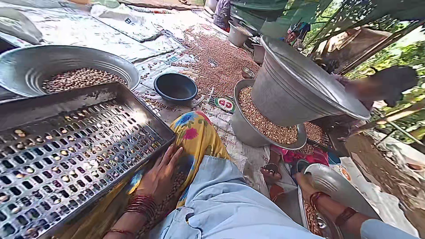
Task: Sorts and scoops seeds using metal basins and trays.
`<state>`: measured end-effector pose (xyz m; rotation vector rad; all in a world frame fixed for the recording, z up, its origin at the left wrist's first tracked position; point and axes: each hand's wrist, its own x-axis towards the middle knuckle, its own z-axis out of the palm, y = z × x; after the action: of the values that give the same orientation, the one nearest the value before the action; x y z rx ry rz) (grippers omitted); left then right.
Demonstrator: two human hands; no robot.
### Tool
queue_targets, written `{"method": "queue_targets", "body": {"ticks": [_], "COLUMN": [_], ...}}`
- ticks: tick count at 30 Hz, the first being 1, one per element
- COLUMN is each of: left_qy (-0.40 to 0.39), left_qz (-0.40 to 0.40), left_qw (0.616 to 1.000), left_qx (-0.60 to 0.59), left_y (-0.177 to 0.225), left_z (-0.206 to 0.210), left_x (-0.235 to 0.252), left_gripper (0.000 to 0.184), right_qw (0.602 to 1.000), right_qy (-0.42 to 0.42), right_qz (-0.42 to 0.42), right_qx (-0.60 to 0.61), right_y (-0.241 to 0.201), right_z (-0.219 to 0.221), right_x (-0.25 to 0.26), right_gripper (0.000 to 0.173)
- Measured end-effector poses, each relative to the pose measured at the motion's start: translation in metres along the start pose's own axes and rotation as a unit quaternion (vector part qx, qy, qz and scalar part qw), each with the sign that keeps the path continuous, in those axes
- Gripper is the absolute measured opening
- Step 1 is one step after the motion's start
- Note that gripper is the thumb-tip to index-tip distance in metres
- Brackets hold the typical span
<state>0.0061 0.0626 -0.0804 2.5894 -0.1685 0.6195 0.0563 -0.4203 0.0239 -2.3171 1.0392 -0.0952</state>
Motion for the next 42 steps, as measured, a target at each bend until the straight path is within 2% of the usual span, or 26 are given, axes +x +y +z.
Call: {"method": "queue_targets", "body": {"ticks": [4,8,10,12,14,15,18,21,24,26,28,29,30,32,34,37,40,42], "left_qy": [-0.072,-0.110,-0.129,-0.180,-0.208,-0.209,-0.117,-0.125,-0.115,-0.105,-0.094,-0.086,-0.078,-0.056,-0.043,-0.062,-0.049,-0.049], "left_qz": [-0.008,-0.014,-0.041,-0.094,-0.130,-0.135,-0.071,-0.016,0.001,-0.006,-0.007,-0.008,-0.006,0.000,-0.001,-0.013,-0.014,-0.014], "left_qw": [0.997,0.993,0.987,0.967,0.955,0.955,0.980,0.984,0.991,0.993,0.995,0.996,0.997,0.998,0.998,0.998,0.999,0.998], "left_qx": [0.010,-0.026,-0.085,-0.154,-0.168,-0.164,-0.147,-0.122,-0.073,-0.052,-0.027,-0.012,0.003,0.039,0.043,0.018,0.018,0.023], "left_y": [0.010,-0.007,-0.014,-0.013,-0.015,-0.016,-0.019,-0.027,-0.029,-0.027,-0.025,-0.023,-0.023,-0.030,-0.027,-0.006,-0.009,-0.009], "left_z": [-0.009,-0.003,-0.001,-0.003,0.003,0.008,0.020,0.033,0.049,0.054,0.055,0.056,0.059,0.073,0.075,0.057,0.060,0.060], "left_x": [-0.020,-0.035,-0.032,-0.029,-0.032,-0.033,-0.030,-0.030,-0.026,-0.019,-0.015,-0.013,-0.013,-0.022,-0.025,-0.016,-0.018,-0.018], "left_gripper": [0.056,0.060,0.062,0.060,0.060,0.060,0.053,0.056,0.043,0.043,0.043,0.041,0.039,0.032,0.034,0.045,0.043,0.040], "right_qw": [0.998,0.992,0.991,0.984,0.978,0.977,0.987,0.991,0.979,0.983,0.974,0.979,0.989,0.987,0.983,0.979,0.975,0.972], "right_qy": [0.006,0.008,0.014,0.021,0.013,0.013,0.040,0.051,-0.014,-0.027,-0.028,-0.027,-0.005,0.042,0.046,0.038,0.042,0.041], "right_qz": [0.004,0.008,0.018,0.019,0.026,0.027,0.040,0.053,0.017,0.029,0.035,0.066,0.116,0.149,0.159,0.178,0.182,0.197], "right_qx": [-0.066,-0.124,-0.134,-0.177,-0.207,-0.209,-0.148,-0.112,-0.202,-0.182,-0.224,-0.192,-0.090,0.043,0.075,0.090,0.124,0.118], "right_y": [0.003,-0.005,-0.007,-0.010,-0.014,-0.016,-0.022,-0.012,-0.013,-0.008,-0.004,-0.011,-0.017,-0.011,0.003,0.001,0.002,0.002], "right_z": [0.004,0.005,0.003,0.004,0.006,0.006,0.005,0.006,-0.005,-0.013,-0.012,-0.013,-0.012,-0.007,-0.002,0.001,0.006,0.007], "right_x": [-0.010,-0.005,0.001,0.009,0.009,0.011,0.023,0.028,0.054,0.077,0.087,0.086,0.085,0.086,0.090,0.083,0.084,0.091], "right_gripper": [0.069,0.062,0.058,0.056,0.055,0.055,0.060,0.061,0.042,0.040,0.038,0.042,0.047,0.047,0.052,0.061,0.063,0.073]}}
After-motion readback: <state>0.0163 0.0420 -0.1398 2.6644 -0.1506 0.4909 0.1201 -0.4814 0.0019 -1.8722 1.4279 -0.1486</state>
